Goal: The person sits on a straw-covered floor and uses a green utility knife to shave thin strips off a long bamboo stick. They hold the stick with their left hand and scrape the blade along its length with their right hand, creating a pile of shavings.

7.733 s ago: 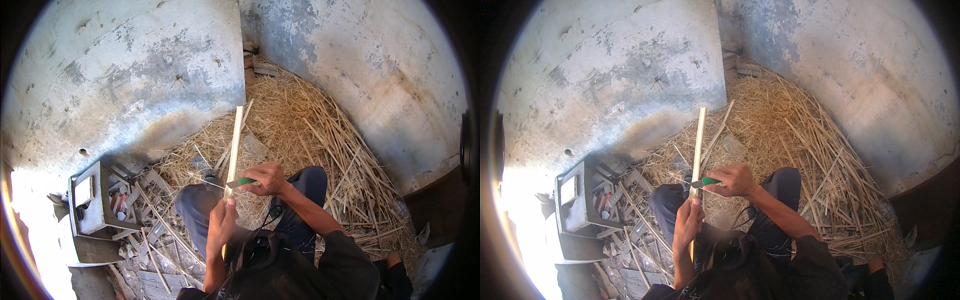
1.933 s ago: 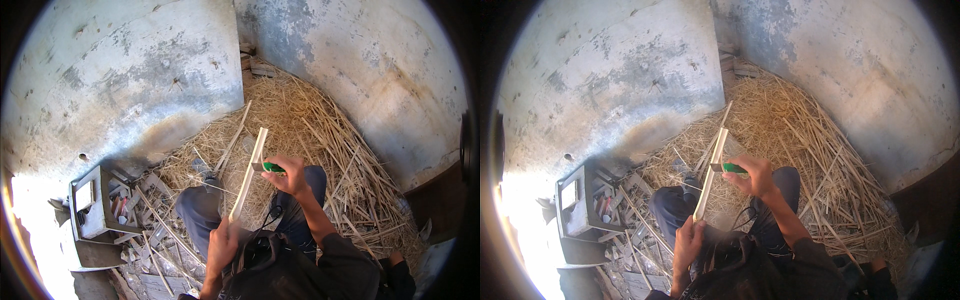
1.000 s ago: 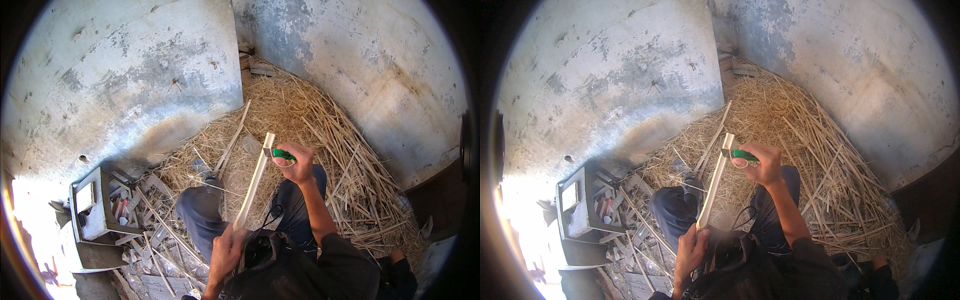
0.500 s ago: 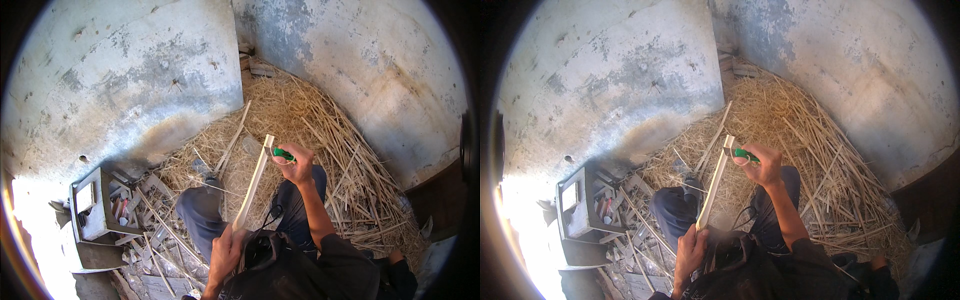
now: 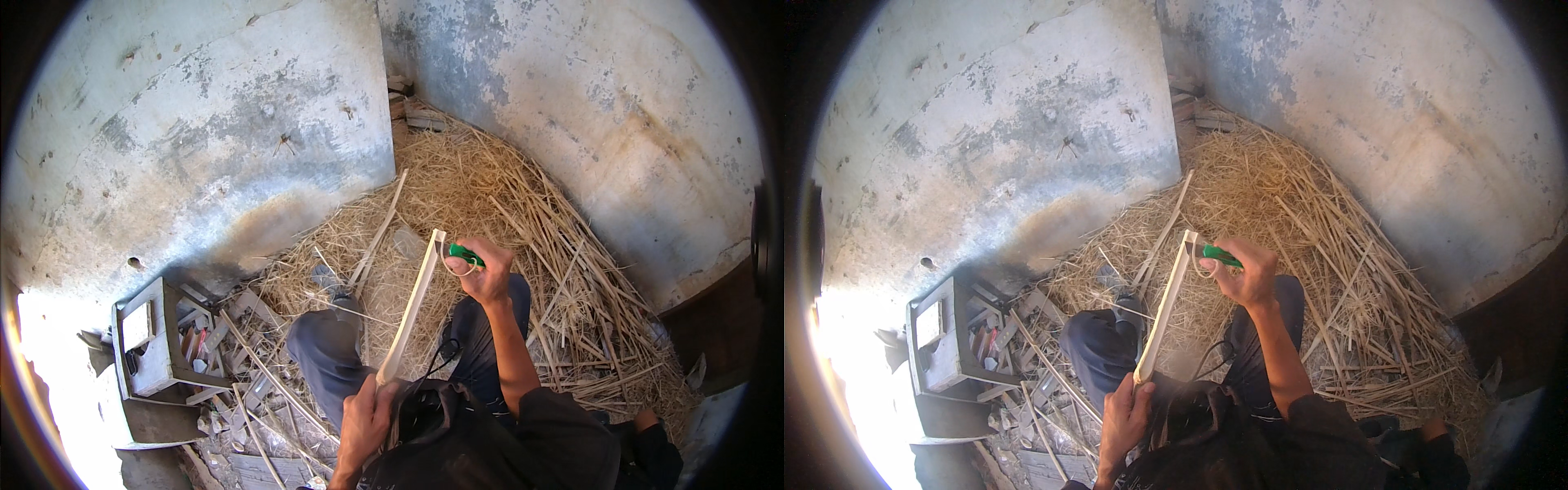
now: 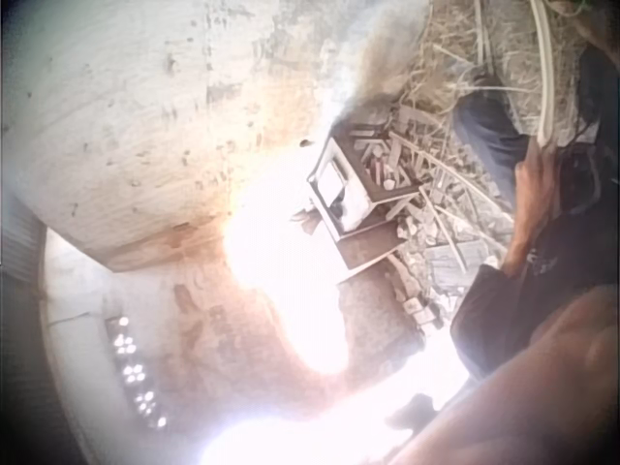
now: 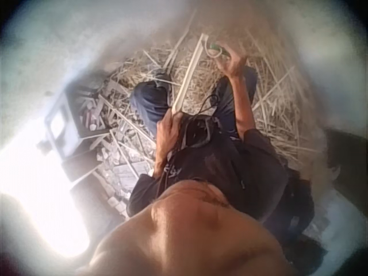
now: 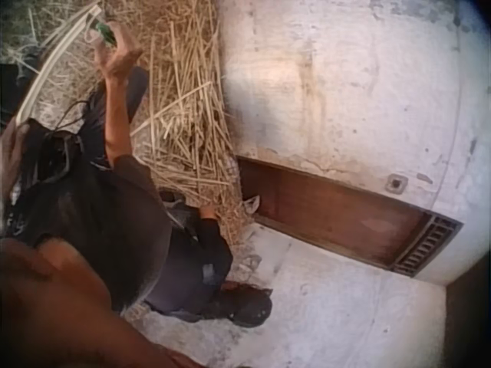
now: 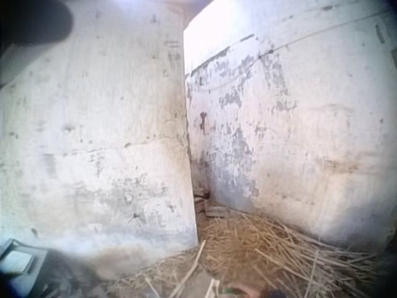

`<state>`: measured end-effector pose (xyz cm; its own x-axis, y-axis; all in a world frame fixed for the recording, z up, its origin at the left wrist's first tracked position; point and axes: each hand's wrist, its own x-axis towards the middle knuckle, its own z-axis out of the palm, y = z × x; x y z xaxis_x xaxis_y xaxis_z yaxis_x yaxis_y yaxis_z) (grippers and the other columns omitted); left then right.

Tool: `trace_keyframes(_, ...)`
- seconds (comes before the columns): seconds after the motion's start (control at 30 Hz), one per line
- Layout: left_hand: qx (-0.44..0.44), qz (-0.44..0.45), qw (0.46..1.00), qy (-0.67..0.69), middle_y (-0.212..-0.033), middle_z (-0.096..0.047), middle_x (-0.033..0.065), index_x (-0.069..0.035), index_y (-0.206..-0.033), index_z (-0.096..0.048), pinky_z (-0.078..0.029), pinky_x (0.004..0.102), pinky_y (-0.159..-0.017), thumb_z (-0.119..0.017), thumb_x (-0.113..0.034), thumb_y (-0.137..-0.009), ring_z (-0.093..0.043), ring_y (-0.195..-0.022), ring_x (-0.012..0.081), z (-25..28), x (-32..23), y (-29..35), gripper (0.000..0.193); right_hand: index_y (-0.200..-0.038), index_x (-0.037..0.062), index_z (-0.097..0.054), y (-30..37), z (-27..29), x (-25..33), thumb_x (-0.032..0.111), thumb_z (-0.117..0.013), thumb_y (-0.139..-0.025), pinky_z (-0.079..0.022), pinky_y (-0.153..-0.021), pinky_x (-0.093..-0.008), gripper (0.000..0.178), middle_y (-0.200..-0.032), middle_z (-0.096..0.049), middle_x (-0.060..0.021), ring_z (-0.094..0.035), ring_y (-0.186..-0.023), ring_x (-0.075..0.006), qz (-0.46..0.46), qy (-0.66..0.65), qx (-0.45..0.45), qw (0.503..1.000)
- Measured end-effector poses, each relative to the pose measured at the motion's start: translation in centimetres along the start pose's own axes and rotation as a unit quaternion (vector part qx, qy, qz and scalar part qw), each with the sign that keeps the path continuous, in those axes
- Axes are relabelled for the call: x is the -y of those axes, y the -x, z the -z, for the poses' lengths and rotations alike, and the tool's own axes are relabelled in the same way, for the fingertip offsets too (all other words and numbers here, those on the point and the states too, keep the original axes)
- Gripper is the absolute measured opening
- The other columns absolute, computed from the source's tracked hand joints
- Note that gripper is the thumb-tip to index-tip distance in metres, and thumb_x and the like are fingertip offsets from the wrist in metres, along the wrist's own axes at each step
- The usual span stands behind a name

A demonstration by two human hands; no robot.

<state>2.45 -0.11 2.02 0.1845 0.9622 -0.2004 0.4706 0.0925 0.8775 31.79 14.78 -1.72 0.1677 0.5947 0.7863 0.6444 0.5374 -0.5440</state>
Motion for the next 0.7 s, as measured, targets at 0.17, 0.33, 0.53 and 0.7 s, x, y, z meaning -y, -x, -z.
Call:
trace_keyframes(0.17,0.003,0.013,1.0,-0.013,-0.073,-0.067,0.0259,0.001,-0.108,-0.064,-0.052,0.044,-0.062,-0.066,-0.023,-0.109,-0.073,-0.072,0.0442,1.4,1.5,2.9,0.024,-0.097,0.0044,-0.076,0.1,3.8,-10.7,0.041,-0.068,-0.107,-0.049,-0.068,-0.0321,0.039,-0.079,-0.068,-0.004,-0.062,-0.074,-0.0118,-0.19,-0.014,-0.17,0.967)
trace_keyframes(0.33,-0.039,0.029,0.999,-0.012,-0.064,-0.062,0.0136,0.0,-0.104,-0.065,-0.048,0.0406,-0.057,-0.063,-0.025,-0.111,-0.064,-0.057,0.0219,1.9,4.6,2.1,0.026,-0.101,0.0062,-0.075,-0.9,4.6,-5.1,0.043,-0.063,-0.11,-0.036,-0.061,-0.0297,0.039,-0.074,-0.051,0.004,-0.045,-0.066,-0.0084,-0.222,-0.004,-0.041,0.974)
trace_keyframes(0.53,0.019,0.069,0.986,0.148,-0.066,-0.052,-0.0008,-0.002,-0.103,-0.062,-0.042,0.0306,-0.051,-0.057,-0.031,-0.115,-0.051,-0.057,0.0096,2.0,3.8,-1.1,0.032,-0.115,0.006,-0.077,0.5,2.0,0.2,0.039,-0.069,-0.108,-0.032,-0.06,-0.0259,0.034,-0.075,-0.052,0.0071,-0.042,-0.065,-0.0036,-0.296,-0.218,0.103,0.924)
trace_keyframes(0.7,0.102,0.086,0.95,0.281,-0.069,-0.045,-0.0048,-0.005,-0.113,-0.06,-0.043,0.0248,-0.05,-0.054,-0.034,-0.117,-0.044,-0.055,0.0064,1.5,4.4,-2.8,0.029,-0.126,0.0053,-0.077,1.0,0.5,2.8,0.028,-0.07,-0.108,-0.034,-0.06,-0.0259,0.029,-0.077,-0.053,0.0078,-0.042,-0.067,-0.0032,-0.284,-0.317,0.122,0.897)
